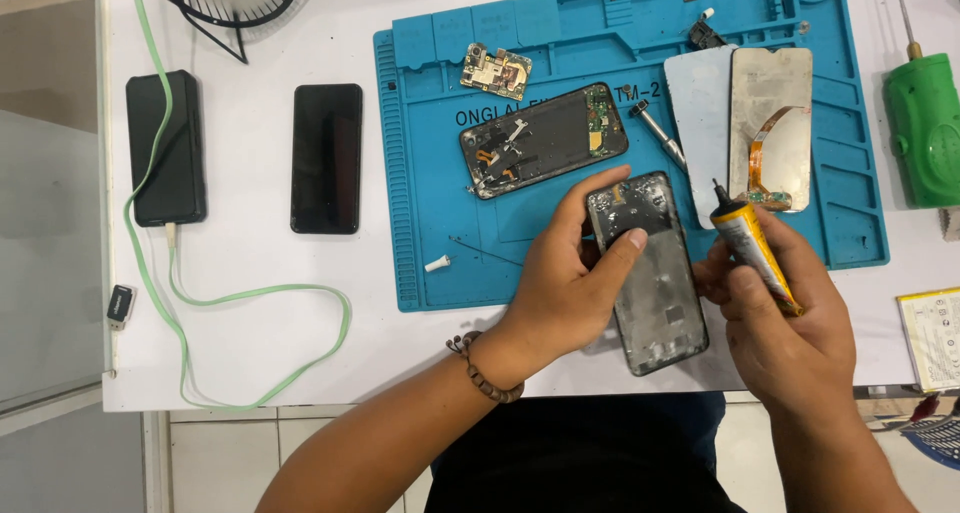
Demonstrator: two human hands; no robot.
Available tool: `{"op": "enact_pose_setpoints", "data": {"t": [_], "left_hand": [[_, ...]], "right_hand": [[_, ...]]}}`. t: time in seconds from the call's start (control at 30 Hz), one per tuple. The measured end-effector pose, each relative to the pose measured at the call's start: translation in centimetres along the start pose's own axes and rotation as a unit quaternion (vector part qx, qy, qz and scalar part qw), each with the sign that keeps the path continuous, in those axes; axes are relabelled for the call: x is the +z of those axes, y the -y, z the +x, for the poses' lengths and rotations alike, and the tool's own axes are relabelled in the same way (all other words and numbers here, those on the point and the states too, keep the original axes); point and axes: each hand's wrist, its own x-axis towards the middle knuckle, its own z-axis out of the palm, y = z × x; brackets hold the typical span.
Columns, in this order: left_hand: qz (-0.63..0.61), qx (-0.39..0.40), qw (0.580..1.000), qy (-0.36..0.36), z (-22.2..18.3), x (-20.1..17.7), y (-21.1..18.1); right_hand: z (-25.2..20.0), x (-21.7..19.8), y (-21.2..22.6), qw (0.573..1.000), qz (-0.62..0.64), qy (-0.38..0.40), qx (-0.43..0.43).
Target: Assembling a smartphone by applying adhesive to the frame, attaching the screen, and connecting internal components like the motherboard and ribbon cables.
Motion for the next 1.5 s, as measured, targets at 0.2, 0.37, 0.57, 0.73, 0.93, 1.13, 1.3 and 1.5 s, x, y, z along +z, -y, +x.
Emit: {"op": "enact_pose_setpoints", "data": {"t": [0.2, 0.37, 0.57, 0.73, 0.93, 1.13, 1.3, 1.5], "left_hand": [[0.039, 0.004, 0.999, -0.007, 0.3, 0.1, 0.6], [0.042, 0.002, 0.999, -0.01, 0.4, -0.1, 0.5], [0.146, 0.147, 0.977, -0.058, 2.8, -4.0, -0.1], [0.544, 0.318, 0.761, -0.154, 8.9, -11.9, -2.2], [0.714, 0.184, 0.645, -0.201, 13.9, -10.5, -0.3], [0.689, 0.175, 0.68, -0.181, 14.3, -10.8, -0.2], [0.657, 0.205, 0.709, -0.156, 13.4, -11.3, -0.6], [0.605, 0.257, 0.754, 0.01, 9.4, -9.8, -3.0]], "right_hand": [[0.2, -0.3, -0.5, 0.997, 0.024, -0.045, 0.056], [0.3, -0.4, -1.0, 0.999, 0.018, -0.034, 0.026], [0.6, -0.6, -0.7, 0.999, 0.008, -0.05, 0.003], [0.2, -1.0, -1.3, 0.994, -0.059, -0.085, -0.029], [0.1, -0.6, -1.2, 0.991, -0.098, -0.073, -0.052], [0.1, -0.7, -1.4, 0.992, -0.079, -0.084, -0.045], [0.3, -0.8, -1.5, 0.992, -0.087, -0.079, -0.044], [0.3, -0.9, -1.4, 0.992, -0.082, -0.082, -0.043]]}}
